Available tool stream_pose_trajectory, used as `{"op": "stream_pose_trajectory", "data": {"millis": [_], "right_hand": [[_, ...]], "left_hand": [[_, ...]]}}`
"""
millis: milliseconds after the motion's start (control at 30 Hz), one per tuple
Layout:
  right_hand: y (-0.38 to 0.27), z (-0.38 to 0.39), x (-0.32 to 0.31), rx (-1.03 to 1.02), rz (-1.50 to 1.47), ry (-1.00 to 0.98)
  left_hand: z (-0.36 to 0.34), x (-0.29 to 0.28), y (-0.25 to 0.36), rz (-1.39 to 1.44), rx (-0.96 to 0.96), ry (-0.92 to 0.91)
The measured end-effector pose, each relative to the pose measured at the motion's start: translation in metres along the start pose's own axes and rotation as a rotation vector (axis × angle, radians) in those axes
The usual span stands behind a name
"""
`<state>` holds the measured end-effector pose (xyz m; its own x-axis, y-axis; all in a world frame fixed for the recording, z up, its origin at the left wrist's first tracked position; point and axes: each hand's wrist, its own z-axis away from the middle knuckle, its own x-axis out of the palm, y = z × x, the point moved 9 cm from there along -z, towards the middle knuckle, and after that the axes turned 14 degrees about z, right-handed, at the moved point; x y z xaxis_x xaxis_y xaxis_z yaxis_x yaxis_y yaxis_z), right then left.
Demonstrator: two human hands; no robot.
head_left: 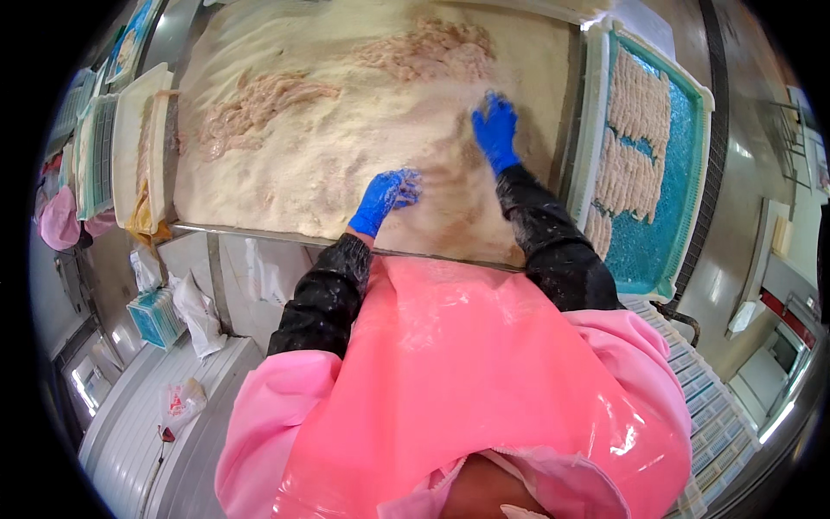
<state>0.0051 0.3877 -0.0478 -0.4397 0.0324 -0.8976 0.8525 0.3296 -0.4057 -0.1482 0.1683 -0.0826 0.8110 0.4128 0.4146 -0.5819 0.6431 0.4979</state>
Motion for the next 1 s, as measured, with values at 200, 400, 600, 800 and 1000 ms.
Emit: {"op": "stream_pose_trajectory", "data": {"millis": [200,400,600,800,1000], "right_hand": [[-0.031,0.001,0.013,0.086,-0.447,-0.015],[-0.051,-0.074,-0.009,-0.091,0.435,-0.038],[-0.009,-0.083,0.014,0.07,-0.199,-0.259],[-0.041,-0.025,-0.006,0.443,-0.9,-0.469],[-0.036,0.084,-0.012,0.223,-0.418,-0.446]], "left_hand": [[0.014,-0.019,0.004,0.108,-0.005,-0.097],[0.011,-0.011,0.004,0.135,-0.095,-0.099],[0.003,-0.012,-0.004,0.183,-0.132,-0.19],[0.002,-0.019,-0.005,0.162,-0.112,-0.178],[0.006,-0.015,0.027,0.038,0.1,-0.083]]}}
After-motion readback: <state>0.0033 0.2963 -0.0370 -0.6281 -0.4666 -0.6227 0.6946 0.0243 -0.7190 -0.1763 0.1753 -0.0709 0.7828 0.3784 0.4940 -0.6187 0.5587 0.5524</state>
